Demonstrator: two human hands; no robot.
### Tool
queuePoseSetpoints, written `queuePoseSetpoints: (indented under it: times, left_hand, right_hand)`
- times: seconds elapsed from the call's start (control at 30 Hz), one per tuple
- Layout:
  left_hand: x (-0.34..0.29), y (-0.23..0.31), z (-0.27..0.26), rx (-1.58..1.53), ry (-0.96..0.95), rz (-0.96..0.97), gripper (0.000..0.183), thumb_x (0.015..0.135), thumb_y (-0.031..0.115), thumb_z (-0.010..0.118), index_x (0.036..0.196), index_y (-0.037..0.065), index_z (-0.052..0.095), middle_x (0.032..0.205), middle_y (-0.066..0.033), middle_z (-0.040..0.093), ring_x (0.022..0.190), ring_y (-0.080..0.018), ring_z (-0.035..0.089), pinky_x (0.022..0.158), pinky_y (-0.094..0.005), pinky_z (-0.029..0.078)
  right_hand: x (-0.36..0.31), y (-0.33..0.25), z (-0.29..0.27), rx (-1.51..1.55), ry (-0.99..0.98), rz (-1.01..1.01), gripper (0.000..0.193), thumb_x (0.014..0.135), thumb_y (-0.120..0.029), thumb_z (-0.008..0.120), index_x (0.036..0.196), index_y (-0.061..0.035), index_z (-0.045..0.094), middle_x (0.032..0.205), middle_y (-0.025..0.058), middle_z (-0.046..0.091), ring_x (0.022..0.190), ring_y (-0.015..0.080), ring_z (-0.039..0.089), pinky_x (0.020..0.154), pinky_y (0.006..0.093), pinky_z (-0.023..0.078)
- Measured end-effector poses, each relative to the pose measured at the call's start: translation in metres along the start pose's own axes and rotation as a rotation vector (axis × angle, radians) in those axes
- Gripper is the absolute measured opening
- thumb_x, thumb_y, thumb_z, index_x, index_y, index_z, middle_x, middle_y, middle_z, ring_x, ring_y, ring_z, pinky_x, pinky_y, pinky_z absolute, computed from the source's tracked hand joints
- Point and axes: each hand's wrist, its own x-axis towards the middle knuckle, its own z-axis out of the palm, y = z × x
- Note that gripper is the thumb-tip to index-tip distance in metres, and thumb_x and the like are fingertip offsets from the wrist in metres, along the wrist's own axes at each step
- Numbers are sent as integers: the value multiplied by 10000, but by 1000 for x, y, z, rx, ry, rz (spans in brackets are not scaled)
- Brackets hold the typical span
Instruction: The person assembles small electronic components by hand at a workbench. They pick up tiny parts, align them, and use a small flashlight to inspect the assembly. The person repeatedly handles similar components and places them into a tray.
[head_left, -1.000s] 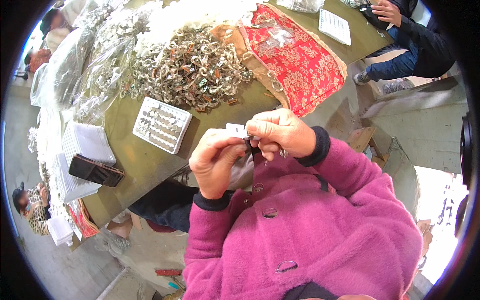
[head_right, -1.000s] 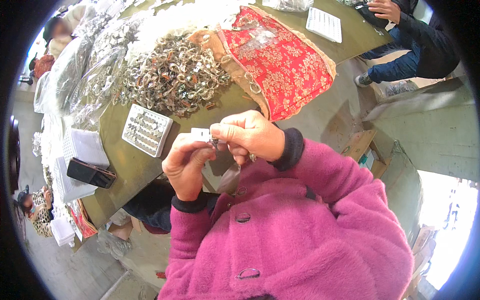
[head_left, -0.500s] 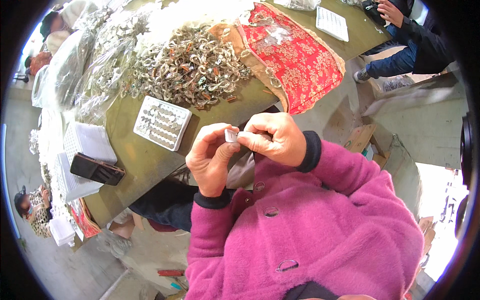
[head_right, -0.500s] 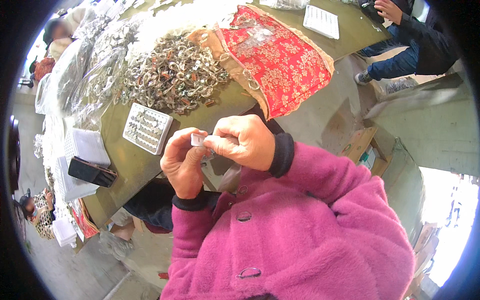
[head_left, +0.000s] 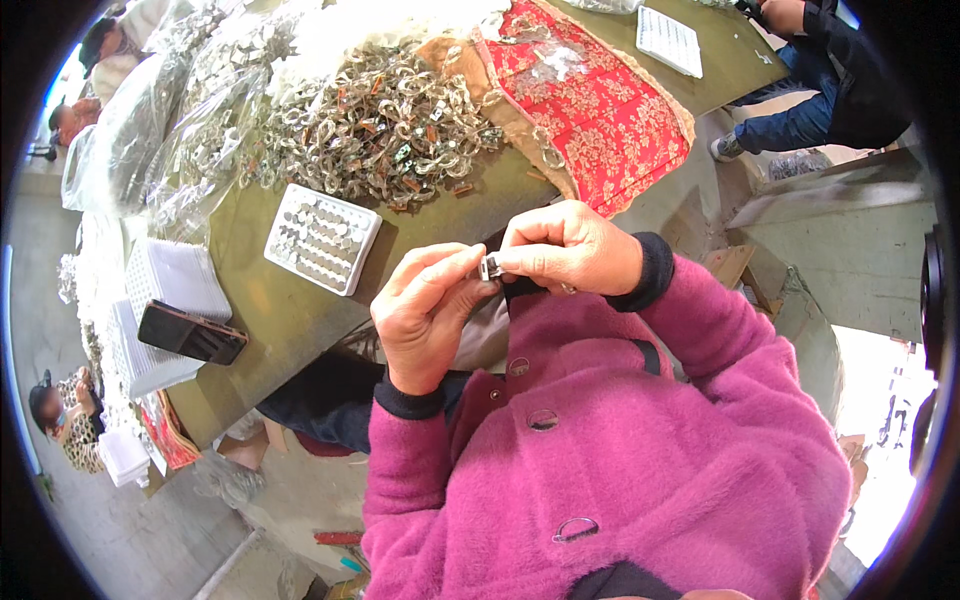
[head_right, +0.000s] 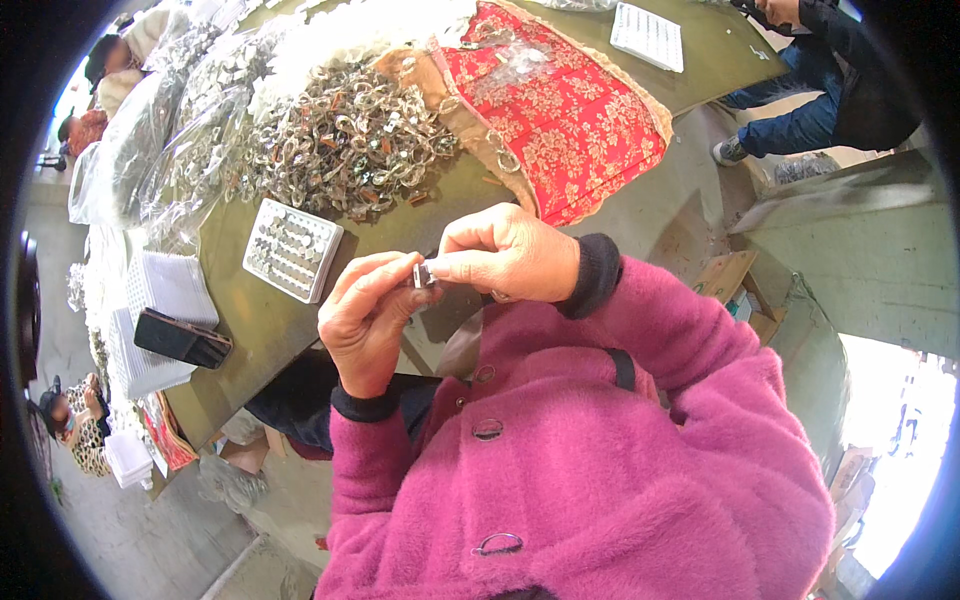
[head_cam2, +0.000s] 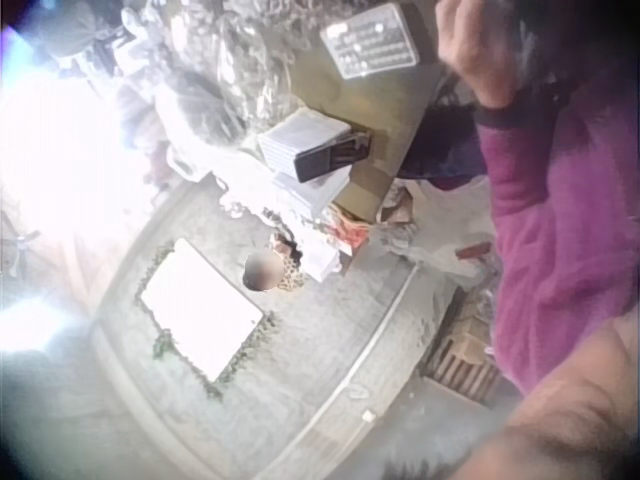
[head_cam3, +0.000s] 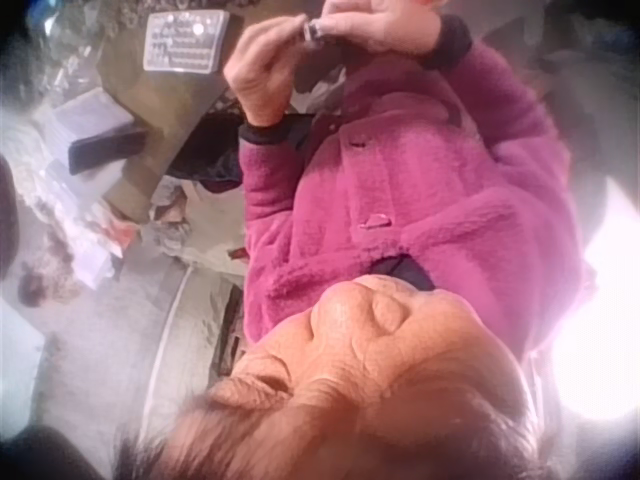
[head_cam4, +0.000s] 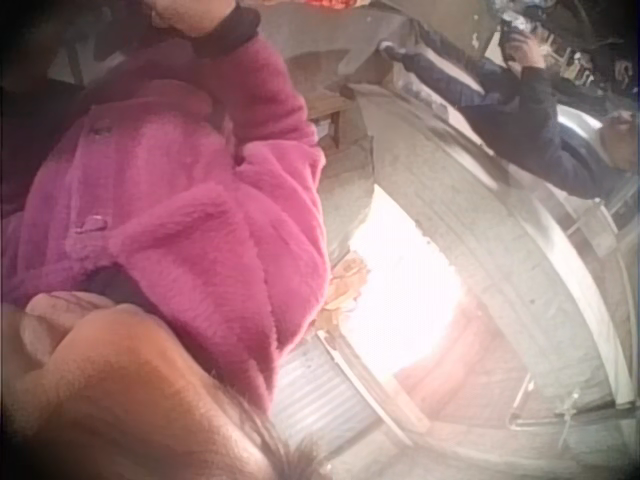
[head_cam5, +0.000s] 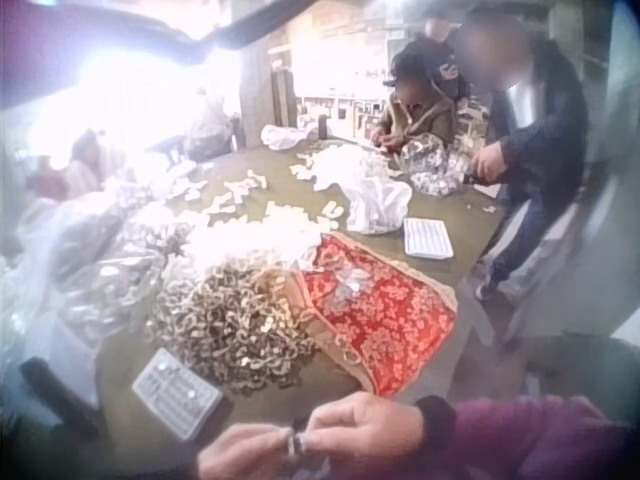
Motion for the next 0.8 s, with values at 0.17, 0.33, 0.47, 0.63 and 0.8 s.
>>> queuePoseSetpoints:
  times: [0.17,0.33,0.47,0.63,0.8]
  left_hand:
    - [-3,2,12,-27,95,-76,309,735,-77,860,1025,3,789,960,-100,730,832,-164,710,702,-269,580]
    - [1,-3,16,56,50,-5,292,738,-85,853,1011,-1,788,963,-105,735,848,-175,715,730,-288,582]
    - [9,-3,25,66,6,81,302,779,-119,805,1063,-23,768,1055,-135,722,921,-198,704,792,-309,599]
    - [25,-8,50,-165,74,-4,294,836,-95,784,1115,-8,759,1107,-135,705,917,-176,699,772,-283,598]
    - [45,-16,55,-498,198,-258,205,916,-112,697,1094,-16,665,1141,-160,681,852,-169,692,693,-299,633]
  right_hand:
    - [6,6,8,-261,96,-292,210,1002,-187,665,878,-20,690,761,22,661,709,68,557,649,280,463]
    - [3,2,-4,-416,40,-314,171,981,-142,649,874,-9,661,783,104,666,724,143,605,689,332,503]
    - [4,-2,-13,-377,42,-317,148,1006,-102,651,887,-17,630,772,5,586,752,84,532,692,284,470]
    - [-1,-3,-29,106,45,-6,255,1037,-267,650,910,-49,689,748,-4,612,575,64,519,535,255,437]
    - [-12,-17,-66,233,94,46,351,1012,-238,706,1248,10,634,902,43,668,595,61,559,503,237,499]
